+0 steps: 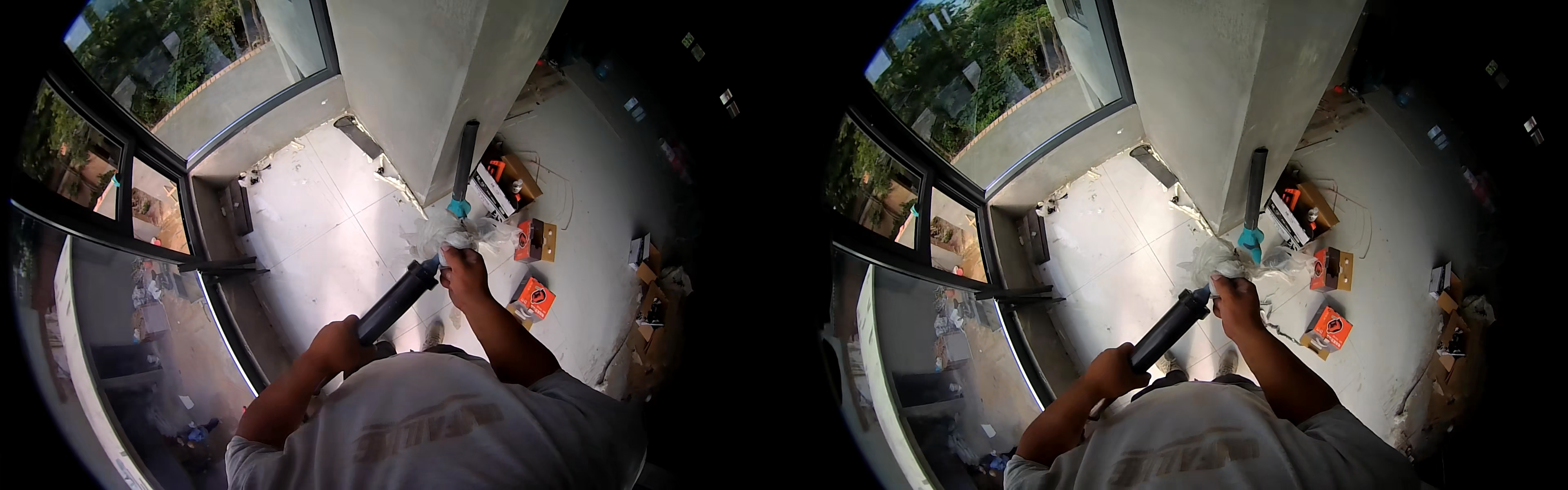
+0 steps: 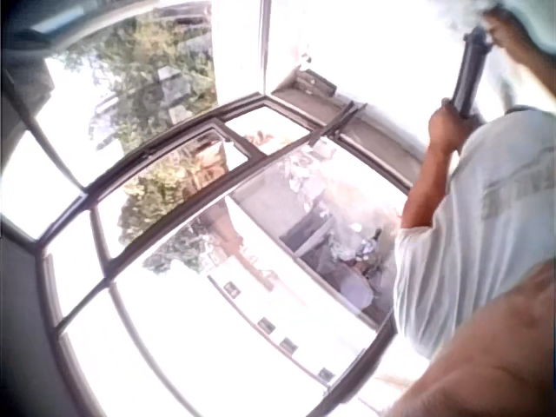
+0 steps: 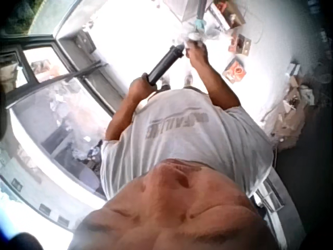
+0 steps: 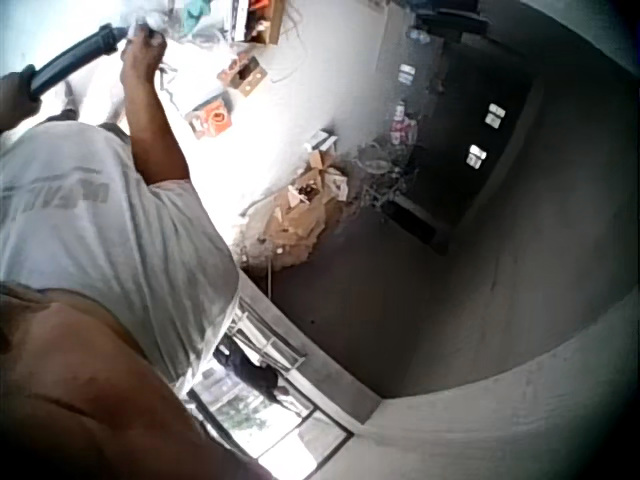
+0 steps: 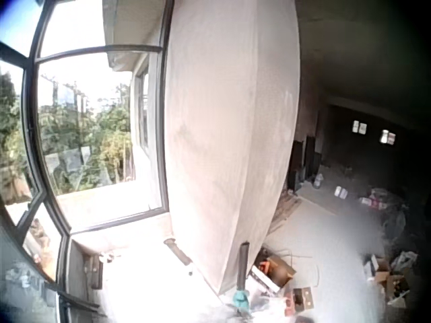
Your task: The person applies sealant to a window frame using a caulking gun, then lifts and inserts a large glass pane into the frame. They secure the pane by inserting and adjusting plastic spacers along the edges.
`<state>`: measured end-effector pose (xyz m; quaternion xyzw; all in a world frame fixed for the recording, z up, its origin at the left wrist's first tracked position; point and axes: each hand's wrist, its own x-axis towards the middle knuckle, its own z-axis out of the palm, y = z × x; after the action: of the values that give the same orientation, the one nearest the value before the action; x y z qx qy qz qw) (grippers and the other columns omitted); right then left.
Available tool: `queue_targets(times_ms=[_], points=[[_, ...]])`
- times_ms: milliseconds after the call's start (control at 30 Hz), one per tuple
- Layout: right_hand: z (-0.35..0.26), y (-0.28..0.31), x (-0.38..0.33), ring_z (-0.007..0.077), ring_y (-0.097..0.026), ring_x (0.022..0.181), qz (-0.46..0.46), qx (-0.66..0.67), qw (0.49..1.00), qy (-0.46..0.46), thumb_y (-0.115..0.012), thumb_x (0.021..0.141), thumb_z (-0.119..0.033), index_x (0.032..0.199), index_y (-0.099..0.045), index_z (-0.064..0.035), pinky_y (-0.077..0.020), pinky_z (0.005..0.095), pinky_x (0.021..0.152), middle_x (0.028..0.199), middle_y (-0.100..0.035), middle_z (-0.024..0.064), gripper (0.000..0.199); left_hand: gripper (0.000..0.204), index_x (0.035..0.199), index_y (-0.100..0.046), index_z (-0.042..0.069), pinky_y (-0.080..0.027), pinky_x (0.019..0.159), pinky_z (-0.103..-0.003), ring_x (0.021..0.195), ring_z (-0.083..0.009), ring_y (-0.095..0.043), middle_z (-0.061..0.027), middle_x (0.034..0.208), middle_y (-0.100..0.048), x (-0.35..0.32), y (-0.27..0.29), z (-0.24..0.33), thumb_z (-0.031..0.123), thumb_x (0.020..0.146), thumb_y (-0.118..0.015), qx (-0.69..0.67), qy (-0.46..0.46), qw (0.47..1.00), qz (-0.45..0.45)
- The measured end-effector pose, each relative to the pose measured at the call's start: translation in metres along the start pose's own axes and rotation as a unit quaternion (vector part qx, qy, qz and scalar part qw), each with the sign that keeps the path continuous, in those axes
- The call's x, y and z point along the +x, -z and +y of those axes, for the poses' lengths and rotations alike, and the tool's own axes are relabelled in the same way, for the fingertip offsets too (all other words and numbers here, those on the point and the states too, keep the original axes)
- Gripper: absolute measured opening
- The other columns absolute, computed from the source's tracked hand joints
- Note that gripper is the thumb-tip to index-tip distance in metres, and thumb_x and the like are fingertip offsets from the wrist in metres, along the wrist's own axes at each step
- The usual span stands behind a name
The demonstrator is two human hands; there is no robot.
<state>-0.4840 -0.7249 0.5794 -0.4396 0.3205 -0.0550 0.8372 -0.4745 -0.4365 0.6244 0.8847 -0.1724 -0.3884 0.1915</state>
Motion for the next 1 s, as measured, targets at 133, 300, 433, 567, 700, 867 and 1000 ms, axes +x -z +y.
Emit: queue_targets(times_ms=[133, 300, 433, 567, 700, 867, 1000], points=[[-0.049, -0.002, -0.028, 0.0045, -0.041, 0.057, -0.171, 0.022, 0.981, 0.093, -0.065, 0.102, -0.017, 0.106, -0.063, -0.0120, -0.0328, 0.0229, 0.049, 0.078, -0.053, -0.0055, 0.007, 0.045, 0.103, -0.067, -0.002, -0.058, 0.077, -0.040, 0.082, -0.0219, -0.072, -0.0131, 0.089, -0.072, 0.005, -0.005, -0.031, 0.030, 0.077, -0.086, -0.250, -0.074, 0.925, -0.275], [-0.082, 0.012, -0.037, 0.0054, -0.043, 0.062, -0.261, 0.030, 0.958, 0.112, -0.064, 0.103, -0.016, 0.106, -0.063, -0.0115, -0.0350, 0.0232, 0.051, 0.082, -0.053, -0.0055, 0.005, 0.045, 0.107, -0.066, 0.000, -0.059, 0.080, -0.039, 0.083, -0.0231, -0.073, -0.0128, 0.091, -0.073, -0.032, -0.011, 0.023, 0.030, 0.080, -0.086, -0.224, -0.105, 0.952, -0.179], [-0.082, 0.029, -0.009, 0.0057, -0.035, 0.052, -0.132, 0.047, 0.986, 0.095, -0.069, 0.102, -0.023, 0.096, -0.063, -0.0116, -0.0287, 0.0253, 0.048, 0.073, -0.045, -0.0064, 0.014, 0.047, 0.110, -0.062, 0.001, -0.060, 0.080, -0.046, 0.084, -0.0389, -0.075, -0.0217, 0.091, -0.074, -0.031, -0.020, 0.071, 0.038, 0.084, -0.075, 0.116, -0.047, 0.970, 0.211], [-0.092, 0.042, -0.005, 0.0057, -0.038, 0.053, -0.132, 0.074, 0.983, 0.104, -0.070, 0.102, -0.021, 0.096, -0.062, -0.0107, -0.0306, 0.0253, 0.047, 0.073, -0.047, -0.0056, 0.015, 0.042, 0.107, -0.063, 0.003, -0.060, 0.075, -0.047, 0.075, -0.0377, -0.074, -0.0180, 0.085, -0.074, -0.026, 0.012, 0.081, 0.032, 0.079, -0.076, 0.140, -0.056, 0.967, 0.206], [-0.124, 0.050, -0.030, 0.0074, -0.044, 0.061, -0.289, 0.059, 0.946, 0.132, -0.065, 0.103, -0.013, 0.111, -0.062, -0.0111, -0.0376, 0.0251, 0.054, 0.088, -0.058, -0.0029, 0.009, 0.044, 0.108, -0.068, 0.001, -0.055, 0.076, -0.037, 0.076, -0.0187, -0.068, -0.0094, 0.082, -0.071, -0.031, 0.042, 0.071, 0.024, 0.073, -0.085, -0.118, -0.061, 0.971, -0.198], [-0.113, 0.054, -0.020, 0.0088, -0.046, 0.050, -0.245, 0.037, 0.956, 0.155, -0.066, 0.103, -0.020, 0.098, -0.063, -0.0063, -0.0360, 0.0273, 0.046, 0.073, -0.056, -0.0003, 0.015, 0.048, 0.111, -0.067, 0.001, -0.056, 0.078, -0.039, 0.076, -0.0255, -0.071, -0.0115, 0.081, -0.072, -0.047, 0.017, 0.089, 0.026, 0.074, -0.084, -0.026, -0.065, 0.997, -0.010], [-0.118, 0.052, -0.019, 0.0107, -0.044, 0.044, -0.133, 0.042, 0.982, 0.126, -0.068, 0.102, -0.025, 0.097, -0.062, -0.0069, -0.0332, 0.0283, 0.042, 0.070, -0.055, 0.0010, 0.019, 0.037, 0.102, -0.062, 0.007, -0.059, 0.074, -0.049, 0.075, -0.0388, -0.070, -0.0135, 0.086, -0.070, -0.030, -0.025, 0.081, 0.024, 0.072, -0.078, 0.193, -0.008, 0.900, 0.392]])
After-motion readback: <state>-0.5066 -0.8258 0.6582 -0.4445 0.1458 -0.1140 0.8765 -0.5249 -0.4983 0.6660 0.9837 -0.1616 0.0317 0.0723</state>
